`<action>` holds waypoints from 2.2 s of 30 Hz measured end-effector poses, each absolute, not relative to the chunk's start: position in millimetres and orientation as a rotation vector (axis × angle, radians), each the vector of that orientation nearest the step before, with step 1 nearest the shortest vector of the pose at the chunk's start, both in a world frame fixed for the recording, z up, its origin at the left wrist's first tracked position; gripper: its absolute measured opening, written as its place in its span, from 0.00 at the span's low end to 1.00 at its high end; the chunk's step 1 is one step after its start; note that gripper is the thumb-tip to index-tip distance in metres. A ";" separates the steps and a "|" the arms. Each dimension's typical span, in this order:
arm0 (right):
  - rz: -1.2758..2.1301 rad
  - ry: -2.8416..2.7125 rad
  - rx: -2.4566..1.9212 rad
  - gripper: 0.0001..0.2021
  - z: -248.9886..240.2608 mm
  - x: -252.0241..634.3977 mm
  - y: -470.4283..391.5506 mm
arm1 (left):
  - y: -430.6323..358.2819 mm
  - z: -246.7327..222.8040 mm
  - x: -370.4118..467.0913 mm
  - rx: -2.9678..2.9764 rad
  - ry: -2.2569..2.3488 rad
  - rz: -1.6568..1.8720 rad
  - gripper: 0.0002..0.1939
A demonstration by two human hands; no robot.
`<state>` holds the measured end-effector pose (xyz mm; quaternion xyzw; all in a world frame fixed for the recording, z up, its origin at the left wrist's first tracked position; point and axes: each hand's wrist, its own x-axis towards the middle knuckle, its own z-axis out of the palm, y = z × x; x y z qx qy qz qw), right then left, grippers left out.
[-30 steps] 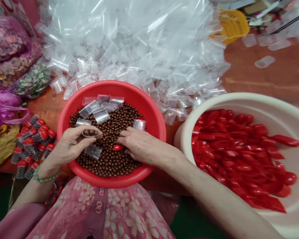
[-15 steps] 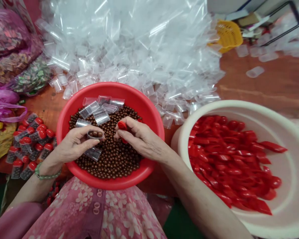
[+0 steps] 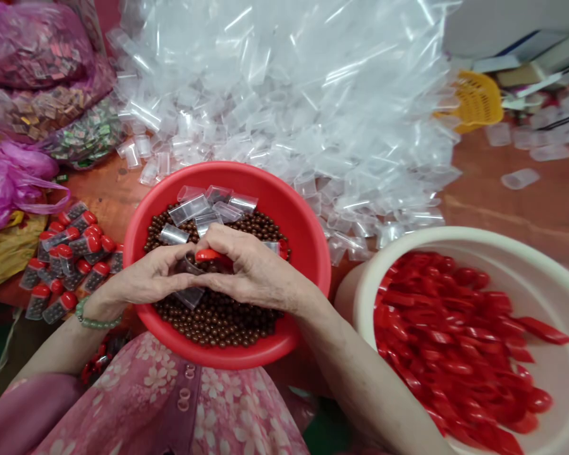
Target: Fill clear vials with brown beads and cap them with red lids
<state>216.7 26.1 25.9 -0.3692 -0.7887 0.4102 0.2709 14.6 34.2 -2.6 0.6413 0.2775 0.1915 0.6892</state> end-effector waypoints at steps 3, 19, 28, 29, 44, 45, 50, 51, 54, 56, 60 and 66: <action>1.165 -2.119 -1.053 0.12 23.9 219.5 23.3 | 34.3 -3.7 13.2 1.389 0.641 0.404 0.09; 1.520 -1.195 -1.213 0.20 7.2 217.2 14.2 | 20.3 5.9 28.3 1.043 0.804 0.630 0.10; 1.198 -1.228 -1.253 0.17 14.3 190.5 10.9 | 4.2 5.4 44.9 0.783 0.705 0.679 0.12; 1.201 -1.221 -1.255 0.17 13.9 189.2 9.6 | 2.5 3.8 46.1 0.715 0.687 0.715 0.15; 0.872 -1.465 -1.324 0.06 4.0 201.0 -0.2 | 6.2 -0.3 47.7 0.332 0.589 0.858 0.16; 0.835 -1.480 -1.322 0.05 5.0 200.9 1.0 | 6.5 -0.4 47.1 0.338 0.599 0.872 0.15; 0.850 -1.465 -1.356 0.04 3.2 203.1 2.1 | 8.3 -0.7 43.9 0.369 0.641 0.935 0.14; 0.869 -1.469 -1.354 0.04 2.5 204.9 1.2 | 8.5 -1.1 43.4 0.377 0.651 0.934 0.14; 0.869 -1.581 -1.299 0.06 3.4 212.9 -2.1 | 8.1 -3.1 41.9 0.455 0.680 0.928 0.14; 0.825 -1.727 -1.280 0.06 7.1 218.7 -3.9 | 7.1 -4.0 40.9 0.555 0.703 0.925 0.14; 0.803 -1.650 -1.327 0.07 14.3 223.7 -4.6 | 5.0 -2.9 39.7 0.769 0.780 0.886 0.11; 0.847 -1.245 -1.326 0.08 15.1 205.6 -3.4 | 2.5 -1.6 42.6 1.034 0.816 0.776 0.08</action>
